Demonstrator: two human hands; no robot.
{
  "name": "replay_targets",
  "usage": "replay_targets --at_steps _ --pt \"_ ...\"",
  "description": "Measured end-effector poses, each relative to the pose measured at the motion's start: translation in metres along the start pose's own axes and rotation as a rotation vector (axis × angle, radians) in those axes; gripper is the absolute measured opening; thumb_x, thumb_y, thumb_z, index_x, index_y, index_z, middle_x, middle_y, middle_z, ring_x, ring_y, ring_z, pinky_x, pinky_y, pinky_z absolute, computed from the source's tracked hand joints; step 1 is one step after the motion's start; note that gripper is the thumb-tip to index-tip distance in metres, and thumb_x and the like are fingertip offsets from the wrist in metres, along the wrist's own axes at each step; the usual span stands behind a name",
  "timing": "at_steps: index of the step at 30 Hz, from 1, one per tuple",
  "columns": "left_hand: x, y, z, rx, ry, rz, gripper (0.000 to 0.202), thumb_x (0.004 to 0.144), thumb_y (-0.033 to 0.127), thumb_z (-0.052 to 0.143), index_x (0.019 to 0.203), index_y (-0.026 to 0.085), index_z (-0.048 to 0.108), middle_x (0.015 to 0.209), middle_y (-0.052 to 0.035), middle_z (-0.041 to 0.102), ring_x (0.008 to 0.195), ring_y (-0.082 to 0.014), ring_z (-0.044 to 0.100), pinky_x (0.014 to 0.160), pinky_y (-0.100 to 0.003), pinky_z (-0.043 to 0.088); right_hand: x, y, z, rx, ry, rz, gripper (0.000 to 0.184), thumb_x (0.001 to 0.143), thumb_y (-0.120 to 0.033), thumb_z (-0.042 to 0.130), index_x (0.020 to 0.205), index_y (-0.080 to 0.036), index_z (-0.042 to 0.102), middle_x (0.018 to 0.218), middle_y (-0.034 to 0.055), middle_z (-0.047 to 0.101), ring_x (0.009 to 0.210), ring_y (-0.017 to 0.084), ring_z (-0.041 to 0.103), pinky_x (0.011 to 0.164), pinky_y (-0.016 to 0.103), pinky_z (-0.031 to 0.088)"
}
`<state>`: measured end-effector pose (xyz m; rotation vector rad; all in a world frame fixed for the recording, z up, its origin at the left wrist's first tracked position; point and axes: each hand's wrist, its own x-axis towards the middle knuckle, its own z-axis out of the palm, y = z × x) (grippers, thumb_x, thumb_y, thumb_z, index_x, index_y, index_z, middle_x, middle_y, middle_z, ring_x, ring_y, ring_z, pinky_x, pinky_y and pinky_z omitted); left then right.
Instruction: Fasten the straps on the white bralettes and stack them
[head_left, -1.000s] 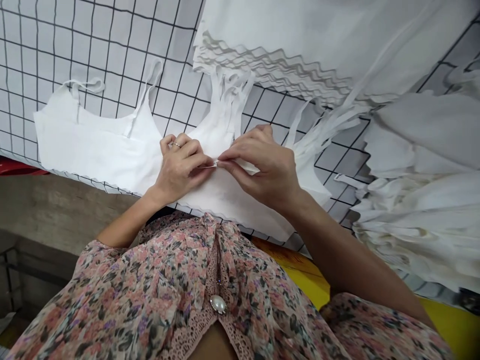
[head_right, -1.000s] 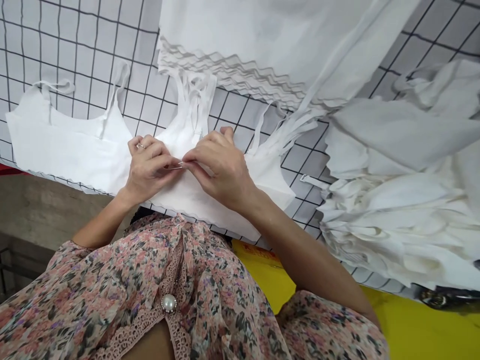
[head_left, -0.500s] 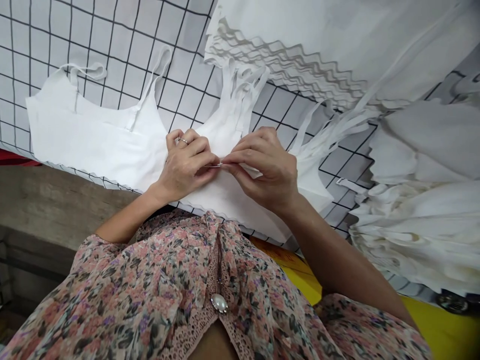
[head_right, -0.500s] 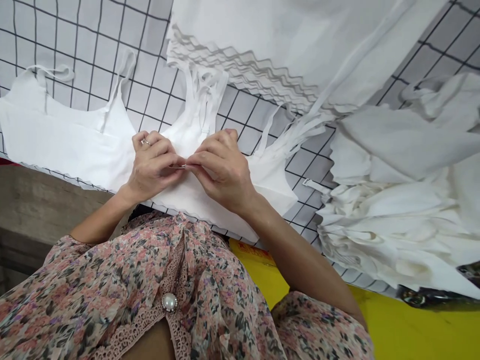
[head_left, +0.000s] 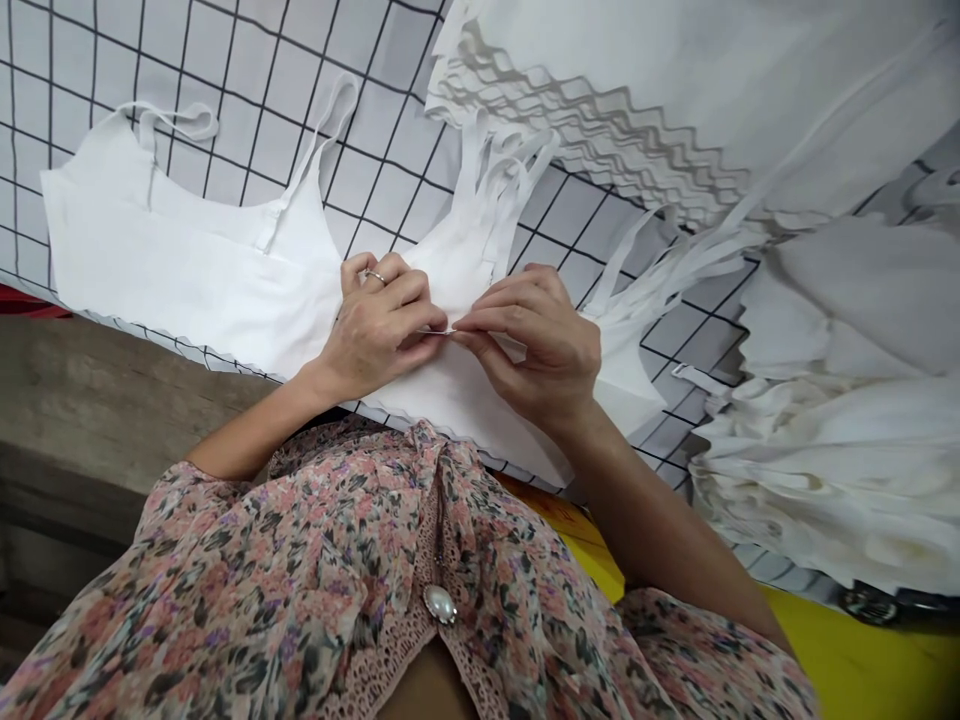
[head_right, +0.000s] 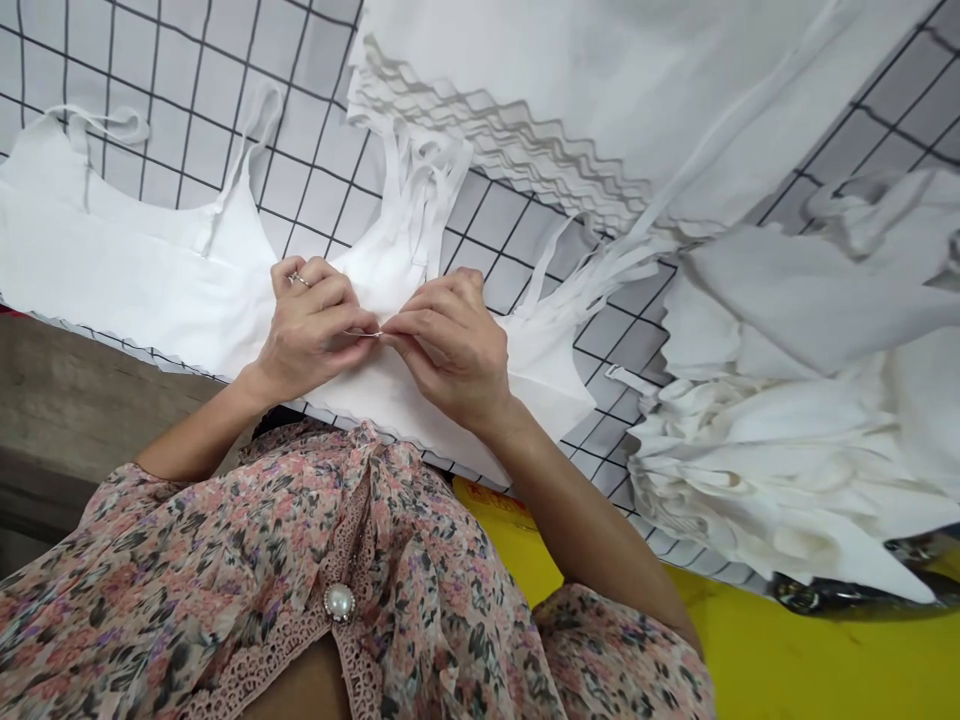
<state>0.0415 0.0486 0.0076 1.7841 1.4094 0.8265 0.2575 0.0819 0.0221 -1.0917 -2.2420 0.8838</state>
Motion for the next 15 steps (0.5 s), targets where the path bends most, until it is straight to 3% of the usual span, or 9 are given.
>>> replay_targets --at_steps 6,10,15 --pt "0.0 0.0 -0.001 0.062 -0.024 0.047 0.018 0.099 0.039 0.068 0.085 0.029 0.071 0.082 -0.0004 0.057 0.107 -0.025 0.058 0.12 -0.055 0.031 -0.007 0.003 0.004 0.03 0.085 0.003 0.017 0.102 -0.041 0.068 0.092 -0.031 0.075 0.086 0.0026 0.074 0.093 0.027 0.069 0.107 0.06 0.047" --pt "0.001 0.006 -0.002 -0.02 -0.062 -0.006 0.029 0.101 0.049 0.066 0.082 0.028 0.069 0.082 -0.0016 0.058 0.107 -0.0269 0.061 0.121 -0.058 0.032 -0.009 -0.003 0.002 -0.047 0.101 0.027 0.027 0.104 -0.048 0.062 0.088 -0.032 0.074 0.082 0.0027 0.073 0.091 0.027 0.07 0.111 0.063 0.047" --pt "0.002 0.009 -0.002 -0.083 -0.071 -0.056 0.036 0.1 0.056 0.066 0.079 0.027 0.067 0.08 -0.0016 0.058 0.108 -0.0269 0.063 0.122 -0.059 0.034 -0.014 -0.005 0.003 -0.065 0.241 -0.184 0.011 0.101 -0.029 0.069 0.096 -0.037 0.073 0.085 -0.0028 0.077 0.089 0.022 0.07 0.117 0.059 0.043"
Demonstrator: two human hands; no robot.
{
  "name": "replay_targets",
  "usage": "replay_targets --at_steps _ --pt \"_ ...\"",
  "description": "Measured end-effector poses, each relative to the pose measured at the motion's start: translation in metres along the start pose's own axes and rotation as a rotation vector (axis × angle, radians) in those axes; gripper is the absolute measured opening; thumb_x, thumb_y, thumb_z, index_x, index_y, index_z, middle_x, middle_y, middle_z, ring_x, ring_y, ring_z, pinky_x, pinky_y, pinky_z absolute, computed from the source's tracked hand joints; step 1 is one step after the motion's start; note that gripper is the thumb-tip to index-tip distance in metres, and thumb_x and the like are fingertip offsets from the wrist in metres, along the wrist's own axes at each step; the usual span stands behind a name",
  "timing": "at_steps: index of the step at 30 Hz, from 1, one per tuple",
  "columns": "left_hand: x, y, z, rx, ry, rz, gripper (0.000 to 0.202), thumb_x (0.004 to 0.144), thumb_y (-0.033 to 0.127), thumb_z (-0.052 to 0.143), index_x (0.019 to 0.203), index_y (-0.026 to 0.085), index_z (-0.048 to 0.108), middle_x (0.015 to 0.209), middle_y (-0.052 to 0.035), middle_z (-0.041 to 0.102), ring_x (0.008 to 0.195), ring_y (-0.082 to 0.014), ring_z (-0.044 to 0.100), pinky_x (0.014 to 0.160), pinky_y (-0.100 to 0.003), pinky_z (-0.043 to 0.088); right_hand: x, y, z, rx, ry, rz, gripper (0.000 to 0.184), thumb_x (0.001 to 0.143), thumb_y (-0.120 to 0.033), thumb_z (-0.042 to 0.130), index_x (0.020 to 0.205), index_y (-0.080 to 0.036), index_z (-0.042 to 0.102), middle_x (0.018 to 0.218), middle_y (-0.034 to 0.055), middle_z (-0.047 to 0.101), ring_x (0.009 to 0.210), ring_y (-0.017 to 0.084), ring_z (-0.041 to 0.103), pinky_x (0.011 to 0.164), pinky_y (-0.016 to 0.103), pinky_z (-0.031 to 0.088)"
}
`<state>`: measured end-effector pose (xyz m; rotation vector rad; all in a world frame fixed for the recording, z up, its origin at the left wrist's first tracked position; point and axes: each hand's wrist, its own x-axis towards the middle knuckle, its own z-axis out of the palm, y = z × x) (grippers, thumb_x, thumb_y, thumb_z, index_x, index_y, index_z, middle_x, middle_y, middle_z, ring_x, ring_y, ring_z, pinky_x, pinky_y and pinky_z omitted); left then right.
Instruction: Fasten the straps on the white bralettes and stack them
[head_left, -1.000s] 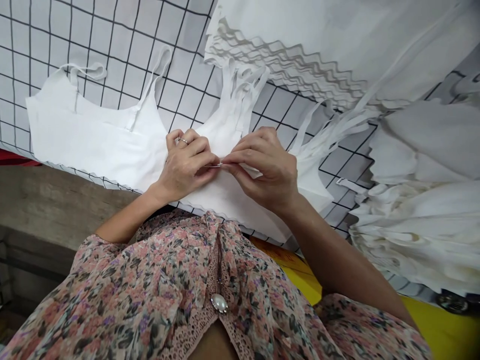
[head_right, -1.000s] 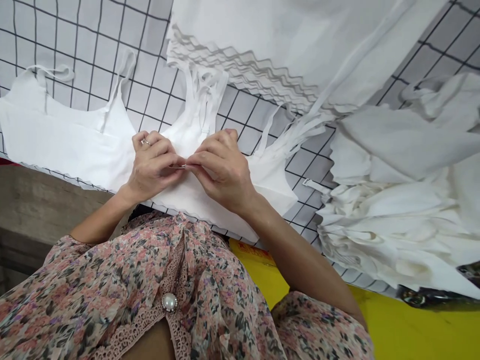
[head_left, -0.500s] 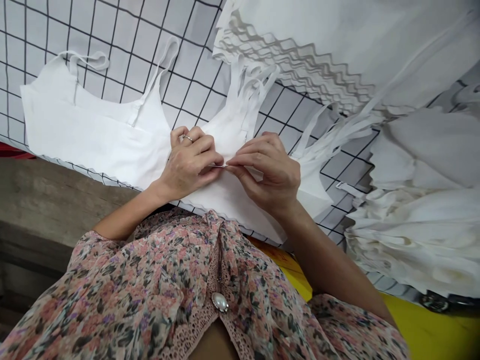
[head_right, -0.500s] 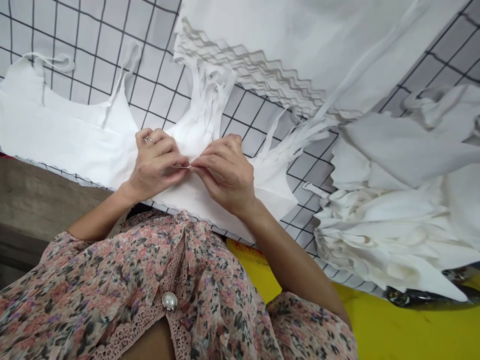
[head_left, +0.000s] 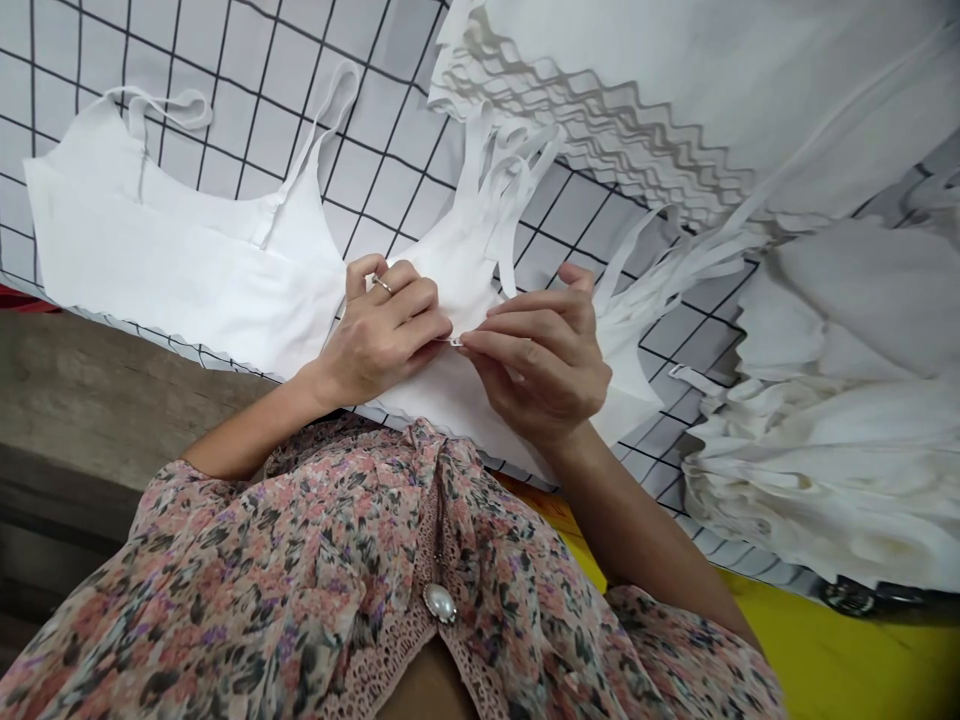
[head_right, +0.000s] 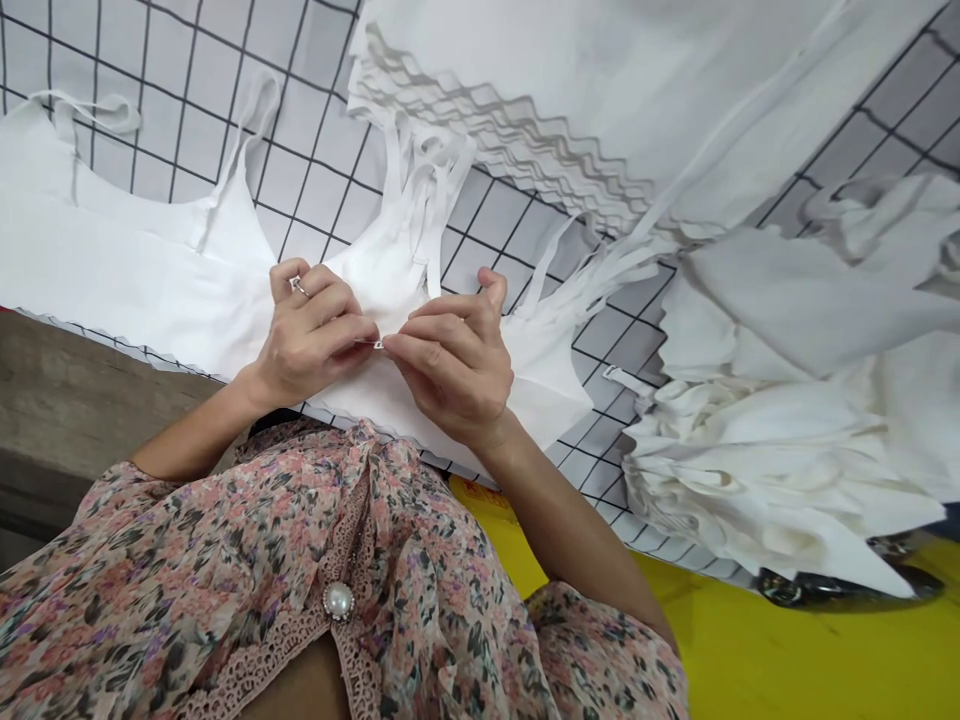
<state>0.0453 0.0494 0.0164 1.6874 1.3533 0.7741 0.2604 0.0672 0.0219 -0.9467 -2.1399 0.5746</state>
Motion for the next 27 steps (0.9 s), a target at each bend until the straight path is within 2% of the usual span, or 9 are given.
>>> replay_targets --at_steps 2,4,7,11,14,19,22,27 --pt "0.0 -0.001 0.001 -0.009 0.032 0.016 0.038 0.1 0.057 0.066 0.078 0.027 0.066 0.078 -0.0009 0.056 0.106 -0.0261 0.064 0.12 -0.059 0.036 -0.004 0.002 0.002 0.025 0.001 -0.017 0.014 0.1 -0.025 0.069 0.098 -0.039 0.073 0.087 -0.0037 0.077 0.091 0.021 0.07 0.121 0.06 0.038" --pt "-0.001 -0.003 0.002 0.023 0.054 0.028 0.039 0.102 0.058 0.062 0.08 0.027 0.066 0.078 -0.0003 0.056 0.105 -0.0251 0.065 0.118 -0.057 0.039 -0.007 0.006 0.004 -0.023 -0.035 -0.007 0.012 0.101 -0.029 0.068 0.096 -0.038 0.073 0.087 -0.004 0.076 0.091 0.021 0.069 0.123 0.061 0.036" --pt "-0.004 -0.005 0.005 0.185 0.03 0.058 0.04 0.109 0.054 0.05 0.084 0.027 0.065 0.08 -0.0003 0.057 0.107 -0.0234 0.065 0.117 -0.054 0.042 -0.007 0.009 0.008 -0.139 0.018 -0.095 0.008 0.103 -0.031 0.068 0.097 -0.036 0.071 0.083 -0.0048 0.076 0.089 0.019 0.069 0.118 0.057 0.044" --pt "-0.005 -0.006 0.005 0.327 0.02 0.135 0.039 0.112 0.048 0.045 0.084 0.027 0.063 0.083 -0.0004 0.06 0.106 -0.0219 0.066 0.115 -0.051 0.044 -0.002 0.006 0.01 -0.114 0.142 -0.209 0.009 0.102 -0.023 0.068 0.101 -0.032 0.068 0.081 -0.0064 0.075 0.086 0.017 0.069 0.116 0.052 0.05" --pt "-0.005 -0.006 0.004 0.323 0.031 0.177 0.037 0.112 0.045 0.045 0.084 0.028 0.063 0.083 -0.0004 0.06 0.104 -0.0221 0.066 0.113 -0.052 0.045 -0.001 0.003 0.01 -0.12 0.141 -0.192 0.009 0.103 -0.025 0.067 0.1 -0.034 0.068 0.081 -0.0056 0.074 0.085 0.018 0.068 0.113 0.053 0.052" --pt "-0.004 -0.005 0.004 0.267 0.015 0.114 0.035 0.109 0.049 0.052 0.084 0.028 0.064 0.08 0.0 0.059 0.104 -0.0235 0.067 0.114 -0.055 0.045 -0.003 0.004 0.011 -0.136 0.126 -0.185 0.008 0.103 -0.026 0.067 0.101 -0.034 0.068 0.081 -0.0047 0.074 0.085 0.019 0.068 0.111 0.055 0.053" --pt "-0.004 -0.005 0.004 0.244 0.03 0.132 0.033 0.109 0.045 0.054 0.084 0.028 0.065 0.081 0.0003 0.059 0.104 -0.0231 0.067 0.114 -0.055 0.044 -0.005 0.006 0.011 -0.086 0.131 -0.166 0.011 0.102 -0.025 0.068 0.102 -0.035 0.07 0.082 -0.0044 0.074 0.087 0.019 0.068 0.115 0.056 0.05" --pt "-0.006 -0.008 0.004 0.279 0.072 0.208 0.031 0.111 0.037 0.05 0.087 0.028 0.067 0.083 0.0011 0.06 0.1 -0.0203 0.065 0.111 -0.052 0.045 -0.012 0.009 0.008 -0.115 0.037 -0.054 0.007 0.102 -0.033 0.07 0.098 -0.038 0.073 0.083 -0.0022 0.074 0.09 0.022 0.069 0.118 0.06 0.045"
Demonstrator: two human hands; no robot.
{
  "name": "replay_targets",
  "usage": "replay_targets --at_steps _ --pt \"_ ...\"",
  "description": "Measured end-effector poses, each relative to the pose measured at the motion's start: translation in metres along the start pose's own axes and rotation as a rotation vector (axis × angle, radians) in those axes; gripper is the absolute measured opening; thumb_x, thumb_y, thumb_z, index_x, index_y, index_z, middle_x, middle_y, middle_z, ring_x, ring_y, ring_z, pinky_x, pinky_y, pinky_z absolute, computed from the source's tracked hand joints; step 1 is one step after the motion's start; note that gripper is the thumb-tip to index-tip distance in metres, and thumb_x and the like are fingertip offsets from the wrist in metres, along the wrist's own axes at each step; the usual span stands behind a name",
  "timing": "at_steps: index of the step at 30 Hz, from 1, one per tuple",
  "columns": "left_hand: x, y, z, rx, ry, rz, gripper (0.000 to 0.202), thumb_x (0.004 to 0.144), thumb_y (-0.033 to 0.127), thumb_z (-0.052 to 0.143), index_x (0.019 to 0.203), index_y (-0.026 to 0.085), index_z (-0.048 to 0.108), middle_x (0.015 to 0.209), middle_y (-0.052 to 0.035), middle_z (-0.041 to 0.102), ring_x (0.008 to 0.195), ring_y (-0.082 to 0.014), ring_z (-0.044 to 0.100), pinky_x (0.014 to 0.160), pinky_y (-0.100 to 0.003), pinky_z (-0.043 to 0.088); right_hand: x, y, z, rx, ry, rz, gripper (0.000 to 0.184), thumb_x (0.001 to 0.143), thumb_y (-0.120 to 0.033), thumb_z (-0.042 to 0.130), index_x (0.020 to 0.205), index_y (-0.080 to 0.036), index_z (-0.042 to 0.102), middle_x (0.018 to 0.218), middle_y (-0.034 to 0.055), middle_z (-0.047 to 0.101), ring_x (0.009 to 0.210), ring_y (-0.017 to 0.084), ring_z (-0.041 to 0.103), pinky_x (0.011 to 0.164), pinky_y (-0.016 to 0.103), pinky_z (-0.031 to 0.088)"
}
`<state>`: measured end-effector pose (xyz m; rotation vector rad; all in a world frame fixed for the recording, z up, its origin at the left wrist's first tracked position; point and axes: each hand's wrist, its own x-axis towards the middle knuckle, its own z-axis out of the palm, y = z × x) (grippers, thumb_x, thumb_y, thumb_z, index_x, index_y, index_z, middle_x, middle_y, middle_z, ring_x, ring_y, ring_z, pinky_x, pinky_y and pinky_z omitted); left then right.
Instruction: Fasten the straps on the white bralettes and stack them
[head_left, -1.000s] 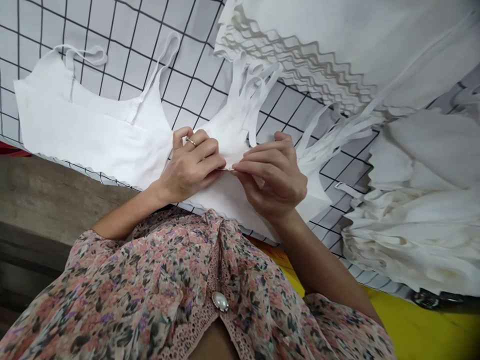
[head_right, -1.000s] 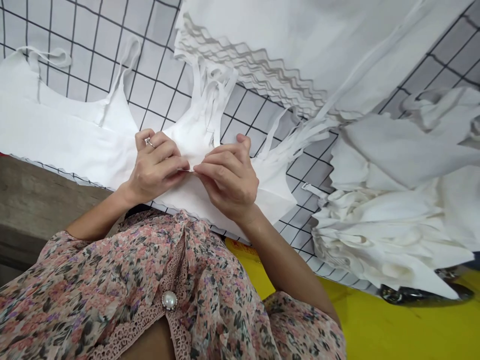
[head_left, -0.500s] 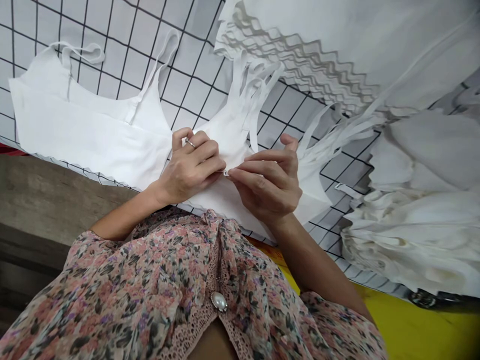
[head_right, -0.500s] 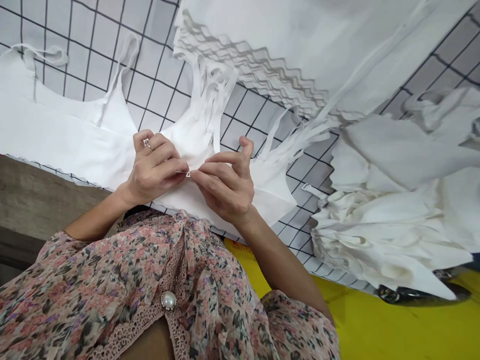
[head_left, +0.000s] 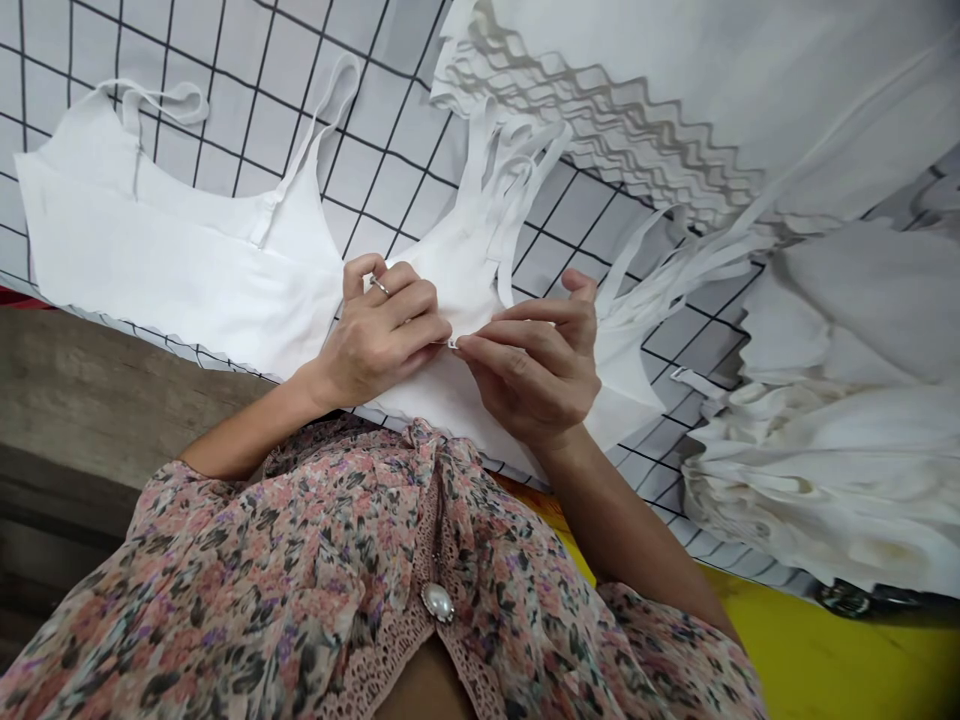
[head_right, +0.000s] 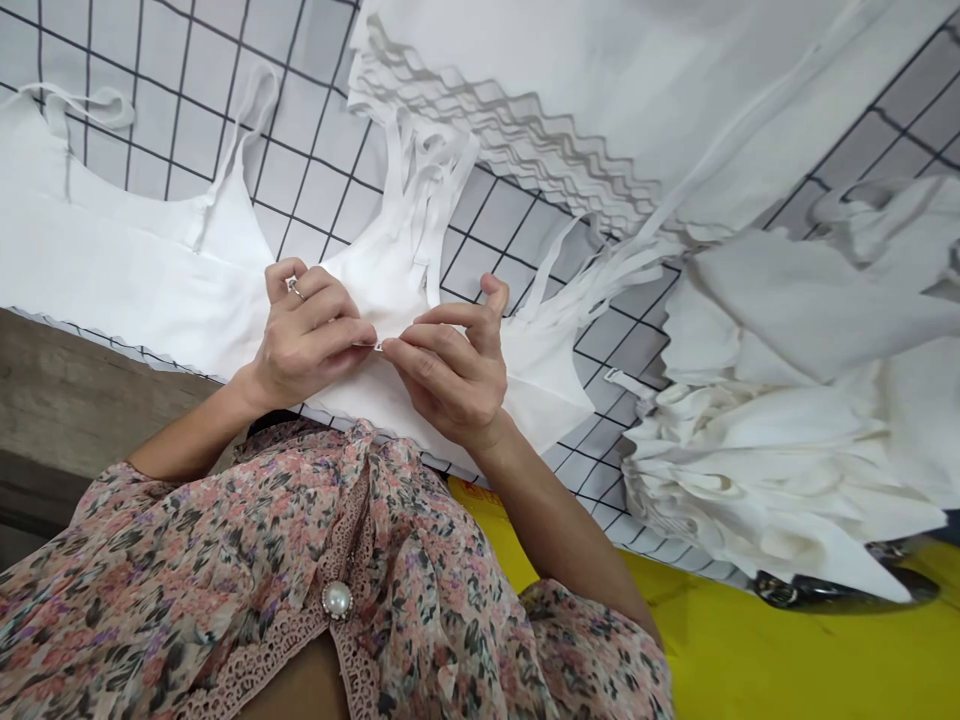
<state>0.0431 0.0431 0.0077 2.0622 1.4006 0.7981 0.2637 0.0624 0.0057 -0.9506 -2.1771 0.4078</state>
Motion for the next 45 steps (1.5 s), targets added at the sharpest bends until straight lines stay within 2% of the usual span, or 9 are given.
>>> replay_targets --at_steps 4,11,17,21,24,28,35,41,45 --pt "0.001 -0.001 -0.002 0.067 0.046 0.088 0.032 0.113 0.033 0.049 0.087 0.03 0.067 0.083 0.0035 0.065 0.09 -0.017 0.063 0.105 -0.048 0.045 0.002 -0.001 0.0 0.019 0.042 -0.037 0.011 0.101 -0.027 0.071 0.099 -0.037 0.073 0.083 -0.0029 0.074 0.087 0.021 0.069 0.117 0.059 0.045" --pt "0.003 -0.001 -0.006 0.105 -0.052 0.06 0.038 0.114 0.04 0.042 0.088 0.028 0.066 0.091 0.0056 0.077 0.092 -0.0167 0.069 0.107 -0.047 0.046 0.005 -0.001 0.001 -0.011 0.075 -0.094 0.016 0.099 -0.022 0.071 0.102 -0.037 0.071 0.082 -0.0035 0.073 0.087 0.021 0.069 0.114 0.057 0.048" --pt "-0.002 -0.005 -0.002 0.094 -0.002 0.057 0.036 0.114 0.044 0.045 0.091 0.028 0.066 0.091 0.0055 0.075 0.095 -0.0173 0.069 0.111 -0.048 0.045 -0.003 0.0 0.0 -0.075 -0.035 -0.033 0.011 0.103 -0.027 0.064 0.097 -0.033 0.071 0.084 0.0004 0.072 0.093 0.024 0.066 0.118 0.065 0.042" --pt "-0.001 -0.008 0.001 0.102 0.019 0.054 0.027 0.112 0.044 0.052 0.098 0.031 0.07 0.09 0.003 0.074 0.098 -0.0191 0.068 0.11 -0.047 0.044 0.005 -0.001 -0.002 -0.133 -0.064 -0.046 0.013 0.106 -0.027 0.059 0.096 -0.031 0.067 0.085 0.0008 0.071 0.093 0.022 0.064 0.116 0.06 0.045" --pt "0.001 -0.011 0.0 0.07 -0.058 0.008 0.028 0.111 0.051 0.053 0.101 0.032 0.072 0.09 0.001 0.072 0.104 -0.0213 0.066 0.114 -0.049 0.041 0.02 0.003 -0.007 -0.115 -0.184 -0.055 0.015 0.107 -0.025 0.055 0.097 -0.028 0.066 0.086 0.0023 0.069 0.094 0.022 0.061 0.107 0.056 0.048" --pt "0.001 -0.013 -0.005 -0.002 -0.015 0.078 0.026 0.111 0.05 0.057 0.101 0.032 0.073 0.092 0.0012 0.072 0.102 -0.0212 0.063 0.11 -0.048 0.039 0.048 0.012 -0.016 0.029 -0.456 -0.042 0.024 0.109 -0.027 0.049 0.092 -0.025 0.066 0.083 0.0041 0.064 0.092 0.023 0.057 0.092 0.051 0.048" --pt "0.001 -0.013 -0.012 -0.005 -0.021 0.049 0.021 0.109 0.043 0.063 0.101 0.03 0.078 0.089 0.0009 0.071 0.097 -0.0209 0.062 0.107 -0.045 0.036 0.084 0.023 -0.019 0.214 -0.733 -0.102 0.035 0.108 -0.024 0.05 0.076 -0.021 0.064 0.072 0.0035 0.061 0.085 0.02 0.054 0.086 0.045 0.046" --pt "0.009 -0.006 -0.019 -0.013 -0.093 -0.042 0.027 0.109 0.046 0.061 0.102 0.027 0.077 0.094 -0.0004 0.077 0.095 -0.0206 0.063 0.106 -0.043 0.037 0.112 0.058 -0.028 0.246 -0.781 -0.101 0.039 0.101 -0.059 0.07 0.089 -0.024 0.081 0.075 -0.0008 0.068 0.075 0.012 0.062 0.075 0.037 0.048" --pt "0.012 -0.008 -0.026 0.004 -0.086 -0.06 0.029 0.107 0.053 0.065 0.104 0.026 0.075 0.093 0.0003 0.079 0.094 -0.0208 0.064 0.105 -0.042 0.037 0.122 0.086 -0.034 0.152 -0.614 -0.042 0.075 0.1 -0.081 0.046 0.082 -0.018 0.081 0.087 -0.0029 0.075 0.082 0.007 0.066 0.076 0.038 0.045"
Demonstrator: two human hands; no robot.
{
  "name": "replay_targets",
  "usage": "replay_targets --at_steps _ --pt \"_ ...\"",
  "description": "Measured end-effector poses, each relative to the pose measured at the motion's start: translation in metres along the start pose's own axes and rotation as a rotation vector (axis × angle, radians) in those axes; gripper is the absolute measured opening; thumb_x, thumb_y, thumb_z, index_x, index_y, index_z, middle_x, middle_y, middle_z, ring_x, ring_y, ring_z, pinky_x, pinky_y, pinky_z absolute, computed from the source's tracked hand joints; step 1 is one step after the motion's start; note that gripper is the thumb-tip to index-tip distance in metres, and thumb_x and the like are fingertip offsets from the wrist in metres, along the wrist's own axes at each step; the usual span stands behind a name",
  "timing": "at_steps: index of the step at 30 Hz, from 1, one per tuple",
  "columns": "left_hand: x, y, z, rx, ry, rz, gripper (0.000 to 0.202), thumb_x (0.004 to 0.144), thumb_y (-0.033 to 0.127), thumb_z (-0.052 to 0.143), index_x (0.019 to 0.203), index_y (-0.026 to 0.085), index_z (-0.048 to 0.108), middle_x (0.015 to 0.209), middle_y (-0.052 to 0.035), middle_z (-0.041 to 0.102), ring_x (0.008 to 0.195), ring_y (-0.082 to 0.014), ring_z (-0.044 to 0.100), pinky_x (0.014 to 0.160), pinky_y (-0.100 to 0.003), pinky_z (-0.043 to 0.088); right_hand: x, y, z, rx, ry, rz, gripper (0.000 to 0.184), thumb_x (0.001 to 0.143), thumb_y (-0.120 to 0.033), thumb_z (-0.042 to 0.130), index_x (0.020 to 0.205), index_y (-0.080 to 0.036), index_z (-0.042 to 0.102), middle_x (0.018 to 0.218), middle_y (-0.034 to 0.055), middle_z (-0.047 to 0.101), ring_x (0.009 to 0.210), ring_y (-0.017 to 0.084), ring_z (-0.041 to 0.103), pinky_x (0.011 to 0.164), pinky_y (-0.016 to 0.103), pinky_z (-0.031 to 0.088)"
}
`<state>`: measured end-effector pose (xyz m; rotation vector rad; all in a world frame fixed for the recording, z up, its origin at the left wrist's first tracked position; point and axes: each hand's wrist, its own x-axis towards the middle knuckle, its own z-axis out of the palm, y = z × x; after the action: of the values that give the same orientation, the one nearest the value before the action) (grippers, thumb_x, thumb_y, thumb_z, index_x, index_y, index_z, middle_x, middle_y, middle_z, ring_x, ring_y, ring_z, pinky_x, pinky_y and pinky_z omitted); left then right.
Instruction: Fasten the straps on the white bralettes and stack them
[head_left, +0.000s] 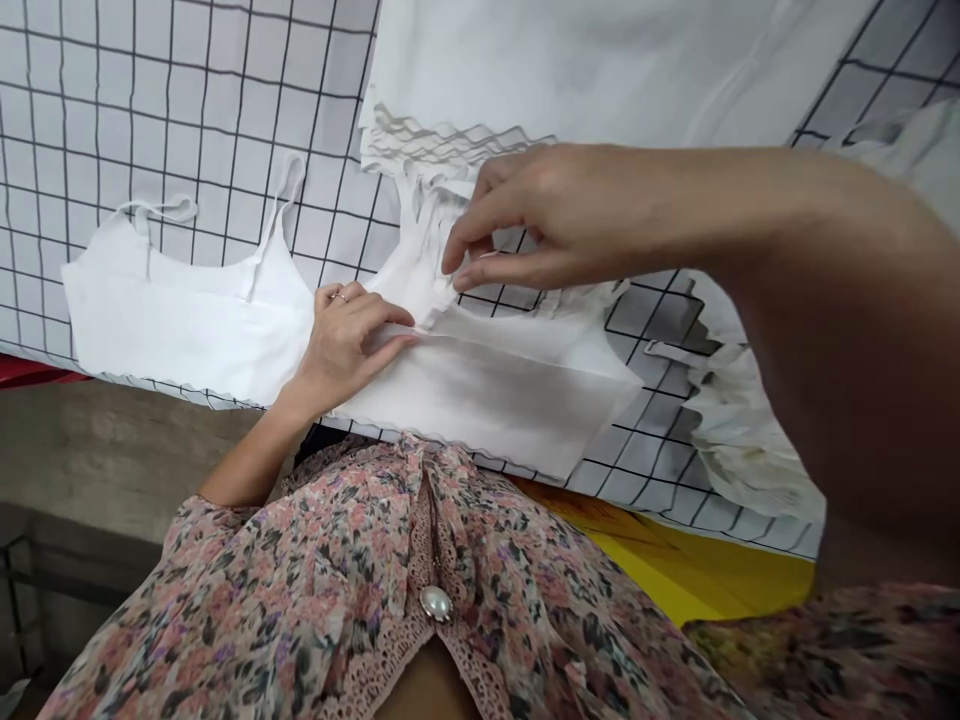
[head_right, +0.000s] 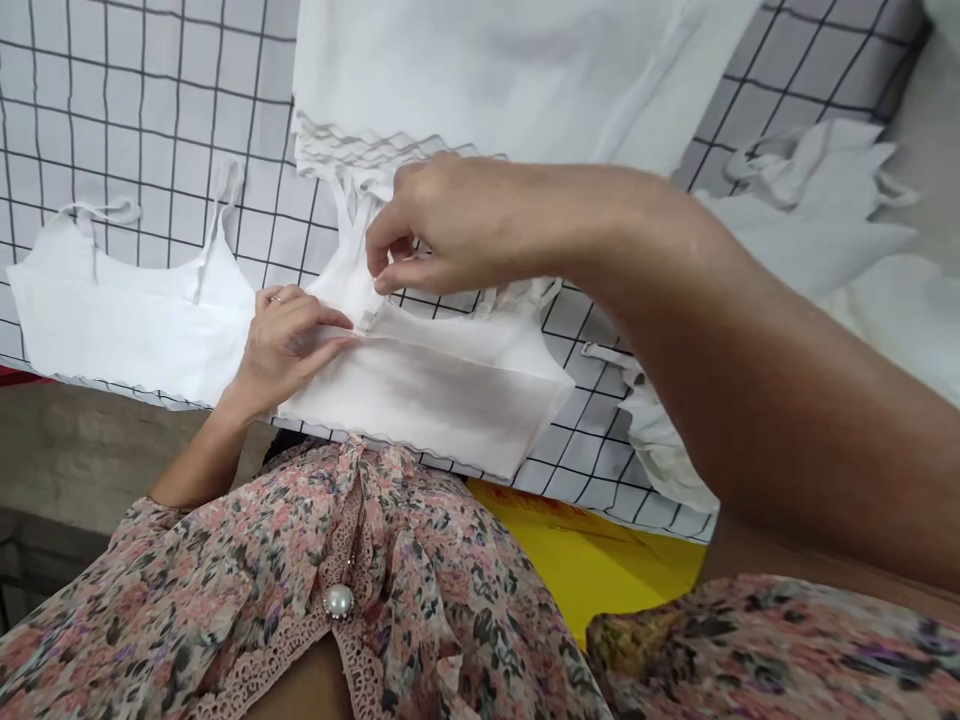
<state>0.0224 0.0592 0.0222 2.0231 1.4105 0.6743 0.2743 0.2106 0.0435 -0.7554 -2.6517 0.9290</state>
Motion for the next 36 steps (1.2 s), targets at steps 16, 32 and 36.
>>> replay_targets --at_steps 16,32,36 --pt "-0.003 -0.011 -0.006 0.101 0.036 -0.012 0.017 0.103 0.036 0.072 0.091 0.025 0.073 0.08 0.0031 0.075 0.086 -0.0194 0.065 0.099 -0.042 0.037 0.043 0.013 0.003 -0.429 0.322 -0.061 0.022 0.101 -0.019 0.053 0.082 -0.023 0.061 0.082 0.0078 0.063 0.091 0.026 0.06 0.084 0.051 0.052" --pt "0.046 0.02 -0.027 -0.665 0.073 -0.217 0.024 0.097 0.048 0.079 0.101 0.025 0.082 0.099 -0.0049 0.08 0.084 -0.0151 0.068 0.078 -0.035 0.059 0.009 -0.022 0.048 0.009 0.746 -0.077 0.018 0.103 -0.025 0.064 0.115 -0.027 0.077 0.092 0.0032 0.079 0.082 0.019 0.074 0.079 0.037 0.06" --pt "0.034 0.027 -0.034 -0.589 0.074 -0.138 0.016 0.097 0.039 0.078 0.108 0.03 0.084 0.096 -0.0031 0.079 0.08 -0.0148 0.062 0.077 -0.036 0.057 0.0 -0.015 0.036 0.057 0.606 -0.133 0.041 0.1 -0.022 0.065 0.14 -0.033 0.071 0.11 0.0059 0.075 0.102 0.021 0.071 0.089 0.04 0.061"
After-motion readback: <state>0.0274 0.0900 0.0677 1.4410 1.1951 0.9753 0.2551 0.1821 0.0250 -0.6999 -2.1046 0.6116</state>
